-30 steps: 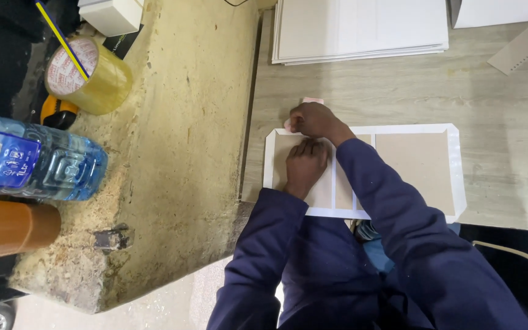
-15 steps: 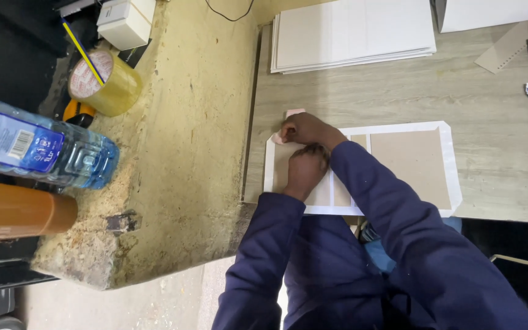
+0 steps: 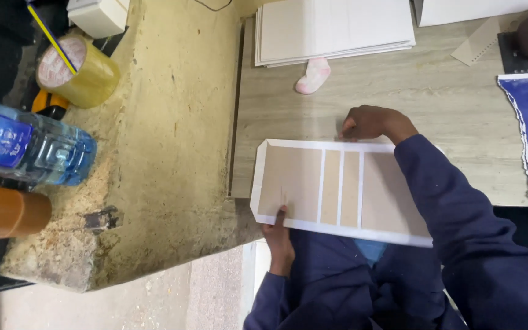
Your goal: The person wipes a white sheet of paper on a table using a small pink cloth. They then pick up a larger white paper frame with beige inserts, wipe it with the cloth, and place it back on the table. The person continues to wipe the initial white sheet of paper.
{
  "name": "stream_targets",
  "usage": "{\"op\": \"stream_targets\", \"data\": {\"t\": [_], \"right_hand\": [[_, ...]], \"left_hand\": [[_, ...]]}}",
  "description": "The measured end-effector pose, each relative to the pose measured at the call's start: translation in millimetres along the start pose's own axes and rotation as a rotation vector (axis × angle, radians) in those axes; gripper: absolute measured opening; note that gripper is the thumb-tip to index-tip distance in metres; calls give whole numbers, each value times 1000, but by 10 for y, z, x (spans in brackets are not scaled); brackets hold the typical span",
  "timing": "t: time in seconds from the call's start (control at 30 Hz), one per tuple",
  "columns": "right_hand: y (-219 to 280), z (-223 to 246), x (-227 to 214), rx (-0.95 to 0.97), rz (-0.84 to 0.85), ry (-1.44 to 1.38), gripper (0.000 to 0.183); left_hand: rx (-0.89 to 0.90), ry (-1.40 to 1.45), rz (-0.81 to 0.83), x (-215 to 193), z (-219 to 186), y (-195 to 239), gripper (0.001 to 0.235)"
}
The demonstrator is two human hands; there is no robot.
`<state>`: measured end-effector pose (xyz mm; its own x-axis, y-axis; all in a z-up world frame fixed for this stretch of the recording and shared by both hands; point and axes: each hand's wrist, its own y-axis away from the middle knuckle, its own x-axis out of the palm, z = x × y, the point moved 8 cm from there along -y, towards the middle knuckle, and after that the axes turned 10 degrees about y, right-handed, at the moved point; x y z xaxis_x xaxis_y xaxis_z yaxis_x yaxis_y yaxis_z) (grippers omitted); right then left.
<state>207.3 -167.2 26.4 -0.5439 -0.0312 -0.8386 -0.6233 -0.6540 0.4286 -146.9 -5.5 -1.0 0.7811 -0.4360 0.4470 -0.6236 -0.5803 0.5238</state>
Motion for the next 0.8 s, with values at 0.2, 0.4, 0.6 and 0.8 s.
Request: {"op": "stream_targets", "data": {"t": [0.2, 0.4, 0.6, 0.8], "right_hand": [[823, 1380, -750, -226, -117, 116, 39], [1480, 2437, -1148, -437, -542, 535, 98], [1505, 2631, -800, -632, -363, 582, 31], [1826, 2116, -1361, -501, -368, 376, 11]], "left_hand": [[352, -168, -147, 132, -707, -43, 53], [499, -236, 36, 843, -1101, 218, 57], [604, -270, 316, 1146, -1066, 115, 55], [450, -407, 684, 1138, -834, 252, 107]]}}
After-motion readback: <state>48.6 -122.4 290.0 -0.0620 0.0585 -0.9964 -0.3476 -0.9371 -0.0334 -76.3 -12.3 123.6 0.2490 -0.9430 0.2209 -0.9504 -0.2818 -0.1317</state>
